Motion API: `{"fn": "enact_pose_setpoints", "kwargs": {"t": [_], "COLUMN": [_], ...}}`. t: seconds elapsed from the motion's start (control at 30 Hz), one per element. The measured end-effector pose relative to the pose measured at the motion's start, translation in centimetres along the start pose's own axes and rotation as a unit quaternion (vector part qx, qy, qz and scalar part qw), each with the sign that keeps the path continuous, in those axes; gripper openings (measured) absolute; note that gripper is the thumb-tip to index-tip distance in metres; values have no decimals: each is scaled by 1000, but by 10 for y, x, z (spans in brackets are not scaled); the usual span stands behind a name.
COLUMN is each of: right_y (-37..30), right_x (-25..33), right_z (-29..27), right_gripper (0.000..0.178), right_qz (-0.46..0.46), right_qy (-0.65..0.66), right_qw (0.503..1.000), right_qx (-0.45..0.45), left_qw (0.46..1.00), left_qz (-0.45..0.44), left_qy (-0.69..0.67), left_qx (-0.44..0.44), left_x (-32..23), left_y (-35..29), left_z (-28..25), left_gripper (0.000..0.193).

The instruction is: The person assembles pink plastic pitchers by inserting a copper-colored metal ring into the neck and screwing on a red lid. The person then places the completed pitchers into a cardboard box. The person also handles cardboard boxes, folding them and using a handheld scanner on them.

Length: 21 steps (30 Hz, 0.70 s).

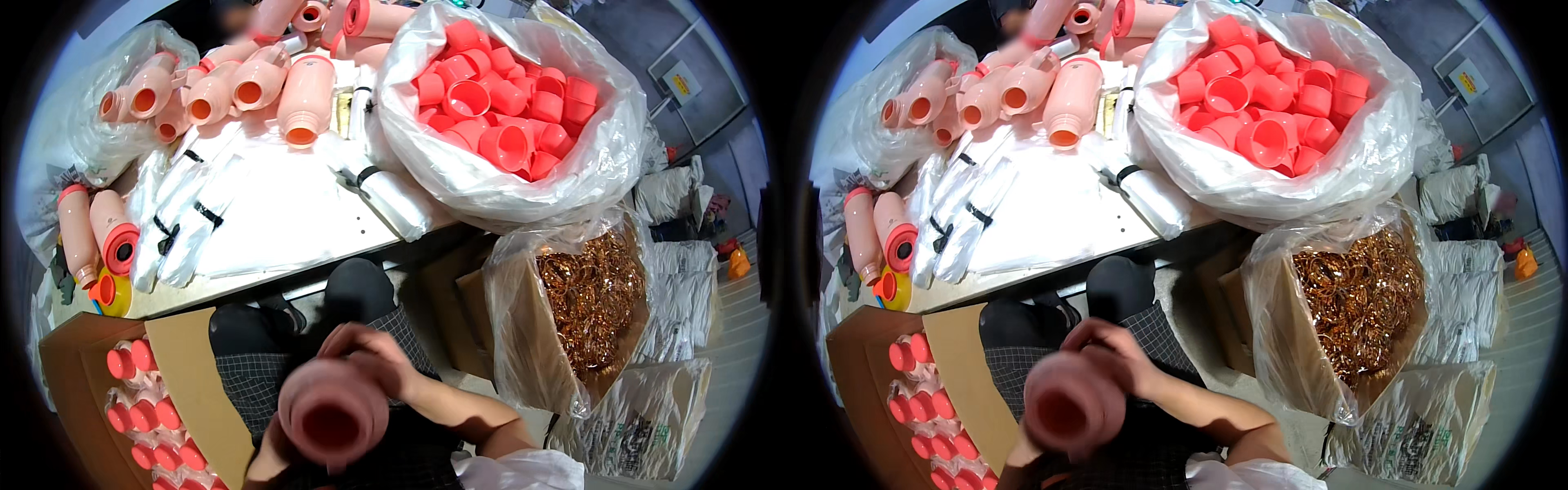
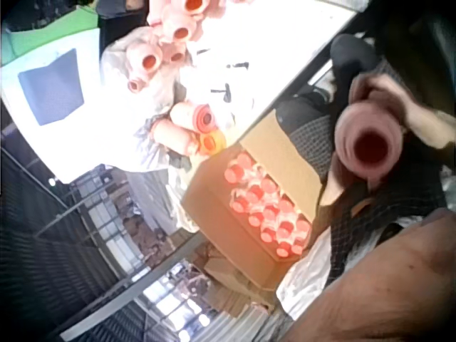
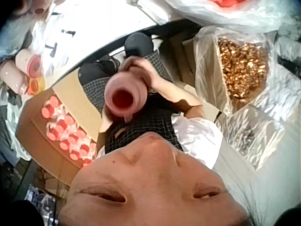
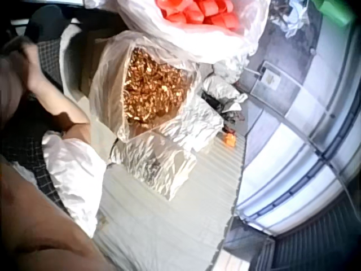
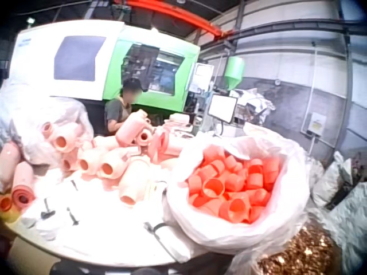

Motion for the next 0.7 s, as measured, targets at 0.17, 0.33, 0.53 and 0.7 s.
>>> {"fn": "enact_pose_setpoints", "kwargs": {"t": [0.17,0.33,0.53,0.7], "right_y": [10,68,79,45], "right_x": [65,185,190,143], "right_z": [9,-111,-112,-144], "right_gripper": [40,58,76,21], "right_qz": [0,-205,-317,-252], "right_qy": [-206,-687,-527,-475], "right_qw": [978,599,698,771], "right_qx": [-39,-355,-367,-342], "left_qw": [998,997,988,950], "left_qz": [58,83,128,232], "left_qy": [14,-2,-79,-193], "left_qx": [8,2,-39,-76], "left_x": [-17,-42,-50,-85], "left_y": [37,60,50,34], "left_z": [2,7,-6,9], "left_gripper": [47,44,45,63]}}
Point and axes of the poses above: each hand's wrist, its own y-axis towards the middle knuckle, its own z-axis out of the palm, x = y × z, the point moved 1 cm from there along y, towards the middle knuckle, and after that the axes turned 14 degrees about y, right-handed, at the moved point
